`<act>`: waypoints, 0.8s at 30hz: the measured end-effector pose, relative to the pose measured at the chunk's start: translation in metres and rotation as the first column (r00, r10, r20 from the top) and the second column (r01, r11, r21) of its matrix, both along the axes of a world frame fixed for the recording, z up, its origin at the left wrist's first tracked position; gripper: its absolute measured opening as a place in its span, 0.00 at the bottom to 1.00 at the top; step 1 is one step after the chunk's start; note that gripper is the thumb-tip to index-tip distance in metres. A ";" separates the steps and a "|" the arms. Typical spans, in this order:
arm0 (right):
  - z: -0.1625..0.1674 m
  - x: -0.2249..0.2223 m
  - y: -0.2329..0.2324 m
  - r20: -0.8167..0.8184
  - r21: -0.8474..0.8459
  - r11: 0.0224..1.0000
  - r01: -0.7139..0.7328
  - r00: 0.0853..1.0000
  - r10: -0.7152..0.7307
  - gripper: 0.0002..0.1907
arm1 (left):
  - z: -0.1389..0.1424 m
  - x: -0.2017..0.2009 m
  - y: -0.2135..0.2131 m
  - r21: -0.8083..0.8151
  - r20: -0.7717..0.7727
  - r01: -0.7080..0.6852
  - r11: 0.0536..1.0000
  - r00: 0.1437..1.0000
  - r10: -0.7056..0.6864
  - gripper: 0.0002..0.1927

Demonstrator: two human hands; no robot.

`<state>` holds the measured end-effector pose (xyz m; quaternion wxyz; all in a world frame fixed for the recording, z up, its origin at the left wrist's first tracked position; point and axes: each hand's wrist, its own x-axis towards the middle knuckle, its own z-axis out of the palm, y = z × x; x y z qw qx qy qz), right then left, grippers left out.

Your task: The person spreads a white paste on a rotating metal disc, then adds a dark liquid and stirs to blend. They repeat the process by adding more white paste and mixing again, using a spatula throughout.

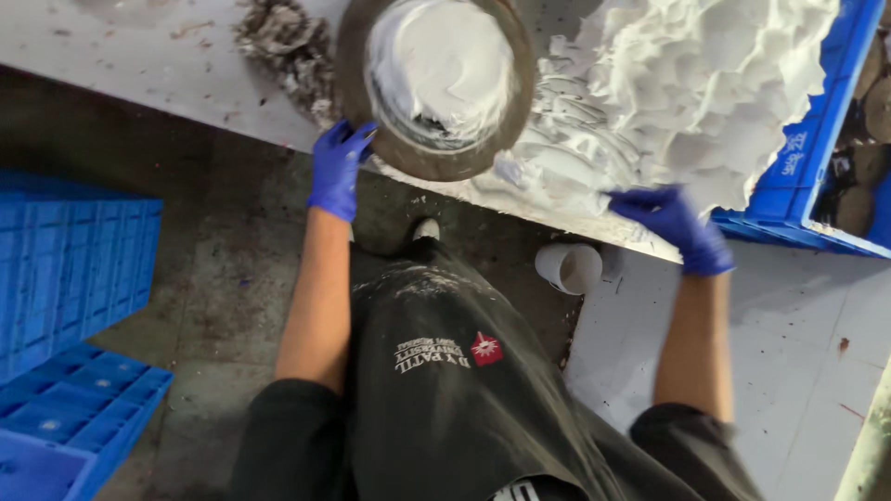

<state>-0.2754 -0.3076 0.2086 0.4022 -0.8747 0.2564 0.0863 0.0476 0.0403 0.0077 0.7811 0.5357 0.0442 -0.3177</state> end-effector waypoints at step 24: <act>0.138 0.282 0.196 -0.563 -0.748 -0.177 -0.640 0.469 0.681 0.10 | 0.013 0.013 -0.016 -0.102 0.131 0.054 0.993 0.991 -0.041 0.18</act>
